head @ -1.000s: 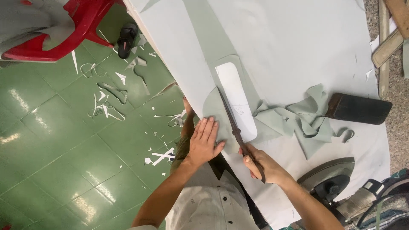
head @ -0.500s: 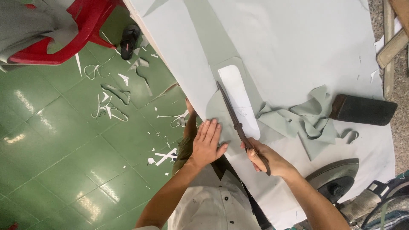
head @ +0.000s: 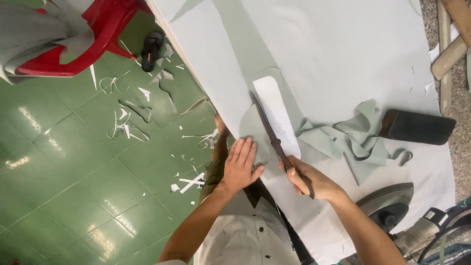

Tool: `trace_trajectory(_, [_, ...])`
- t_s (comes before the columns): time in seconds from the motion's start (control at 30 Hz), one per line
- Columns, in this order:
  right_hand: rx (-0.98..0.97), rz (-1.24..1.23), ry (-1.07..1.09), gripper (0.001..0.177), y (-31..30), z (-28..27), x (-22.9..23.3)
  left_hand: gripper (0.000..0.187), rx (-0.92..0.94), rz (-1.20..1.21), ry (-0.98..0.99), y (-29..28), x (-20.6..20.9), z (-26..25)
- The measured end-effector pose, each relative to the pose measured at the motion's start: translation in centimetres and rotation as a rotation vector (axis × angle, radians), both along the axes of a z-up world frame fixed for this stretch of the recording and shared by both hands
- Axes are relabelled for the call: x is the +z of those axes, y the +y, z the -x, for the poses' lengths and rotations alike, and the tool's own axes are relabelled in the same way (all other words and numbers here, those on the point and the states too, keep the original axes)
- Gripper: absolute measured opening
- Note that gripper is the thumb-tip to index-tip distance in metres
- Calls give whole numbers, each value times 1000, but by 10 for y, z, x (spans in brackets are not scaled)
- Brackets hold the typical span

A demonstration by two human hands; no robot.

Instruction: The person irons a piece of light green fabric, then uses a white plastic template to cut a curved shape from it with scissors. They repeat the process with another piece of fabric, aligning the template and cutting along its edge.

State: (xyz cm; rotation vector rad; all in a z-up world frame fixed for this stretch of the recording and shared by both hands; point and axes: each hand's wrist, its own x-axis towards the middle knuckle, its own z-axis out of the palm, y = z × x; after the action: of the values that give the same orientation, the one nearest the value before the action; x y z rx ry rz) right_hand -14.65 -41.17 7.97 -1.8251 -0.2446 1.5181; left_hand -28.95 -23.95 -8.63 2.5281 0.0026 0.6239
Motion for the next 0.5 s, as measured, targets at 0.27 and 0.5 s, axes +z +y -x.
trace_trajectory(0.27, [-13, 39, -12, 61, 3, 0, 3, 67, 1, 11, 7, 0, 2, -1])
trace_trajectory(0.5, [-89, 4, -69, 77, -20, 26, 36, 65, 8, -93, 80, 6, 19, -1])
